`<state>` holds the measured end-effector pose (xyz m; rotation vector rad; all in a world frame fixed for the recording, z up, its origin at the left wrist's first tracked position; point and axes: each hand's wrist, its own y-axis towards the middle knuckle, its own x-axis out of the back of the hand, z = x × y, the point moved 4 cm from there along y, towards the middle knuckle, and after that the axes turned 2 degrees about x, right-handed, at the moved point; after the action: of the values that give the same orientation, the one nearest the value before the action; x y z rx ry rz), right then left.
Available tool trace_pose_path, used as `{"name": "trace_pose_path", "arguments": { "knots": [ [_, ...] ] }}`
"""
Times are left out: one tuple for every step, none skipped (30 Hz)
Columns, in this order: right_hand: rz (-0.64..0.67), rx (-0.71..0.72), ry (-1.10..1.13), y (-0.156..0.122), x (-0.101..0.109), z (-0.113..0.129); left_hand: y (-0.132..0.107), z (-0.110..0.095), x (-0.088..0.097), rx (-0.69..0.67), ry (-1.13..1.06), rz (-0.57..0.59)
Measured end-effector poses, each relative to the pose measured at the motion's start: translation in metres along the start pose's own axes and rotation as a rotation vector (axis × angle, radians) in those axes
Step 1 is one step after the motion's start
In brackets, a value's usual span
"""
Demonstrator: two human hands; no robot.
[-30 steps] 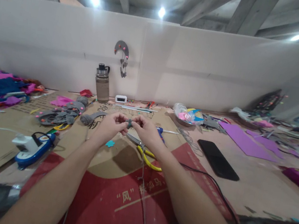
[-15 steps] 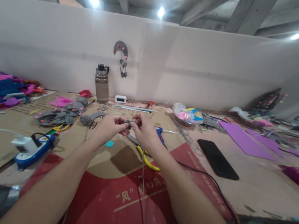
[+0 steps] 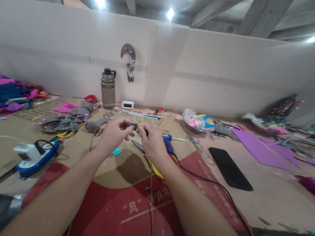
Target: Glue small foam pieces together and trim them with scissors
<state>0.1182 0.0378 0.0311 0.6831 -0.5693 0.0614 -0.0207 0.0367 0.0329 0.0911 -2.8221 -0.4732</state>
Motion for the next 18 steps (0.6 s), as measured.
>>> {"name": "trace_pose_path", "arguments": {
  "knots": [
    [0.01,-0.005,0.014,0.0,0.0,0.0,0.0,0.0,0.0,-0.004,0.01,-0.008],
    [0.025,-0.012,0.035,0.0,-0.001,0.0,0.0,-0.001,0.001,-0.007,0.015,-0.022],
    [0.046,-0.019,0.066,0.0,-0.002,-0.001,0.0,-0.001,0.002,-0.009,0.016,-0.042],
    [0.076,-0.026,0.101,0.0,-0.004,-0.001,0.0,-0.002,0.004,-0.01,0.011,-0.065],
    [0.115,-0.033,0.138,-0.001,-0.007,0.0,0.001,-0.002,0.006,-0.017,0.0,-0.095],
    [0.164,-0.039,0.173,-0.002,-0.01,0.001,0.002,-0.002,0.01,-0.029,-0.021,-0.129],
    [0.22,-0.042,0.199,-0.003,-0.013,0.002,0.003,-0.002,0.014,-0.046,-0.049,-0.166],
    [0.278,-0.041,0.218,-0.004,-0.016,0.004,0.005,-0.003,0.019,-0.07,-0.088,-0.213],
    [0.343,-0.03,0.23,-0.005,-0.019,0.006,0.007,-0.003,0.024,-0.091,-0.129,-0.252],
    [0.414,-0.012,0.24,-0.006,-0.021,0.008,0.009,-0.002,0.03,-0.105,-0.176,-0.31],
    [0.482,0.009,0.245,-0.007,-0.021,0.009,0.011,0.0,0.035,-0.108,-0.236,-0.355],
    [0.536,0.022,0.24,-0.008,-0.019,0.009,0.013,0.001,0.039,-0.099,-0.288,-0.368],
    [0.568,0.022,0.222,-0.008,-0.014,0.006,0.015,0.003,0.042,-0.084,-0.33,-0.378],
    [0.557,0.0,0.176,-0.006,-0.007,-0.001,0.016,0.005,0.044,-0.065,-0.359,-0.381],
    [0.497,-0.05,0.107,-0.004,0.002,-0.01,0.017,0.006,0.044,-0.049,-0.378,-0.371],
    [0.384,-0.112,0.005,-0.001,0.015,-0.022,0.017,0.007,0.044,-0.035,-0.389,-0.36],
    [0.27,-0.17,-0.125,0.0,0.028,-0.035,0.017,0.008,0.042,-0.022,-0.392,-0.344],
    [0.183,-0.236,-0.268,0.0,0.039,-0.048,0.016,0.009,0.04,-0.013,-0.387,-0.327]
  ]
}}
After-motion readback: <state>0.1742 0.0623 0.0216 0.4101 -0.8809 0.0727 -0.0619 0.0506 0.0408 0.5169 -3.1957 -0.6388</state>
